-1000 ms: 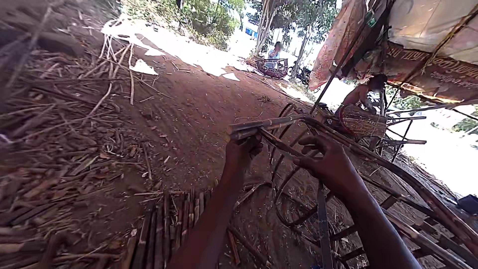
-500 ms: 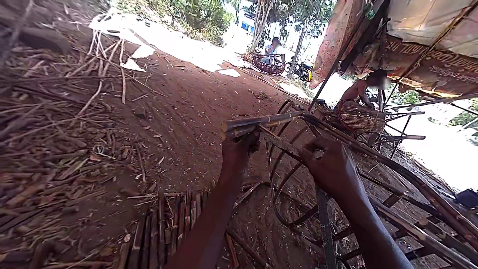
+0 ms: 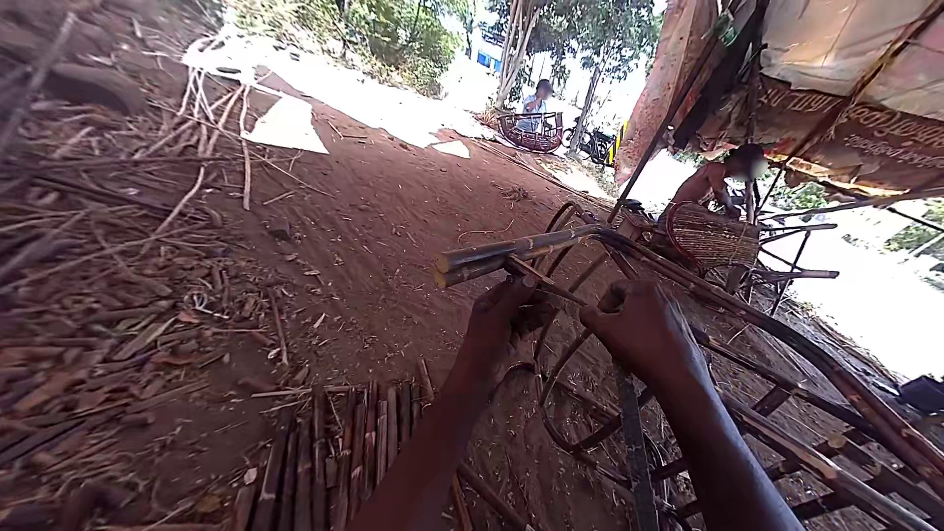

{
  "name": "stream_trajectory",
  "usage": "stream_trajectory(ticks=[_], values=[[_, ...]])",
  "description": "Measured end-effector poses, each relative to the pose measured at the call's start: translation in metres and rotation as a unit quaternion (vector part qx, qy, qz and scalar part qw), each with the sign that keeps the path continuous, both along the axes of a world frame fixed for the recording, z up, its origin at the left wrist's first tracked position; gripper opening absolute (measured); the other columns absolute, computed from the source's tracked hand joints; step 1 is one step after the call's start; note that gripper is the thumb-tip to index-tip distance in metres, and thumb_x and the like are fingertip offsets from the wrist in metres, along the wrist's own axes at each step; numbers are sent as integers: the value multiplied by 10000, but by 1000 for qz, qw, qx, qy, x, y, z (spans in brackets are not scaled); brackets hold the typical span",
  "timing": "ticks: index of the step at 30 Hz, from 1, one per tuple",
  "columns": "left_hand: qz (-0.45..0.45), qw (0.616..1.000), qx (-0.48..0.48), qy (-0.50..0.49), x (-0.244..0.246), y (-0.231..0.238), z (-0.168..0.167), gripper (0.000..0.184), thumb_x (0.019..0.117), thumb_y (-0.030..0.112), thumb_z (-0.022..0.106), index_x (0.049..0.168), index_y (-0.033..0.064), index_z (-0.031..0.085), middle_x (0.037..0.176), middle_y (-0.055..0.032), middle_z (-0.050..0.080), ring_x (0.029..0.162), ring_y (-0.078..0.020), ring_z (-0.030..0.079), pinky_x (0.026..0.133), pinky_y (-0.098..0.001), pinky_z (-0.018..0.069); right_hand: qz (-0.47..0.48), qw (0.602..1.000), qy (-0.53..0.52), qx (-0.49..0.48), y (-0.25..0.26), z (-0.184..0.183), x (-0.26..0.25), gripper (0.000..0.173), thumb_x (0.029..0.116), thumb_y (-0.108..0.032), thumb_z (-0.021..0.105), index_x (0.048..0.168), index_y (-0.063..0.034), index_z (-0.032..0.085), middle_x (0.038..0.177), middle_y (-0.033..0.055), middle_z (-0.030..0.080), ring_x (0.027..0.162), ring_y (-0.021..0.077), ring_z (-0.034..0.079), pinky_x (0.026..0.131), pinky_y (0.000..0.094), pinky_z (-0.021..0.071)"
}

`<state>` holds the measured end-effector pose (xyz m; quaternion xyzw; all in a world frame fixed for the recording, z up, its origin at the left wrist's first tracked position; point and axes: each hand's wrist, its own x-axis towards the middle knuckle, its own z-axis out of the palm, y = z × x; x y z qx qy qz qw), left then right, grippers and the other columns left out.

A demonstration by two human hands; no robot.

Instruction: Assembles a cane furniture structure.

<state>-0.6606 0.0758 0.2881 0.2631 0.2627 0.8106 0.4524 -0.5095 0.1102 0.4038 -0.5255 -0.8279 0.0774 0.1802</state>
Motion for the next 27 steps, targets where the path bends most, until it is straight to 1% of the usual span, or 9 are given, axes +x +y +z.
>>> stream_trajectory(ticks=[2, 4, 8, 10, 15, 20, 23, 25, 27], values=[[6, 999, 26, 38, 0, 1, -5, 137, 983, 47, 658, 1099, -13, 618, 941, -119, 712, 810, -171, 727, 812, -323, 632, 3, 1000, 3, -11, 1, 1, 1, 260, 881, -361, 760, 769, -155, 649, 654, 59, 588, 608, 247, 583, 537, 489, 441], [23, 998, 27, 56, 0, 2, -9, 193, 915, -28, 713, 1091, -24, 634, 901, -113, 711, 772, -161, 701, 788, -319, 617, 4, 1000, 6, -23, 3, 2, 1, 266, 879, -356, 767, 770, -145, 646, 653, 67, 591, 603, 249, 585, 539, 493, 449], [49, 998, -42, 19, -2, -1, 1, 72, 941, 5, 697, 994, -29, 660, 843, -110, 687, 669, -135, 672, 664, -261, 611, 5, 999, -4, -36, 3, 1, 0, 261, 877, -356, 770, 775, -150, 648, 643, 68, 591, 585, 245, 586, 532, 487, 460], [46, 998, -48, 17, -3, -2, 3, 69, 948, 10, 689, 1002, -32, 677, 845, -117, 685, 653, -133, 656, 635, -253, 597, 4, 999, -7, -42, 3, 1, -1, 252, 880, -351, 765, 783, -150, 650, 645, 69, 591, 589, 245, 588, 536, 485, 463], [37, 999, -31, 10, -1, -2, 5, 57, 985, 29, 639, 1030, -2, 655, 831, -97, 666, 652, -123, 644, 641, -254, 588, -2, 999, -13, -36, 0, 3, -3, 260, 883, -357, 772, 785, -144, 659, 658, 69, 598, 613, 248, 591, 554, 487, 458], [59, 997, -47, 15, -2, 0, 3, 140, 930, 62, 733, 1041, -11, 689, 834, -112, 680, 630, -125, 622, 603, -244, 563, 7, 999, -14, -46, 4, 1, -3, 284, 882, -358, 777, 763, -140, 639, 647, 72, 582, 599, 245, 576, 544, 484, 450], [84, 995, -46, -19, -7, 0, 5, 191, 925, 30, 727, 1107, 8, 674, 853, -115, 681, 618, -117, 608, 566, -231, 538, 8, 998, -15, -55, 5, 2, -2, 286, 888, -357, 772, 760, -142, 634, 646, 73, 580, 591, 243, 572, 542, 480, 452], [92, 994, -47, -44, -11, 1, 7, 175, 940, 37, 710, 1110, 17, 673, 841, -102, 676, 612, -113, 614, 563, -229, 546, 6, 998, -16, -56, 5, 1, -3, 292, 885, -363, 772, 749, -146, 632, 647, 70, 581, 600, 247, 573, 548, 485, 447], [85, 993, -47, -67, -14, 3, 7, 114, 977, 102, 678, 1074, 41, 675, 800, -68, 654, 586, -93, 608, 543, -217, 549, 4, 998, -17, -56, 3, 0, -4, 293, 885, -368, 767, 746, -151, 628, 645, 66, 581, 601, 249, 573, 544, 486, 441]])
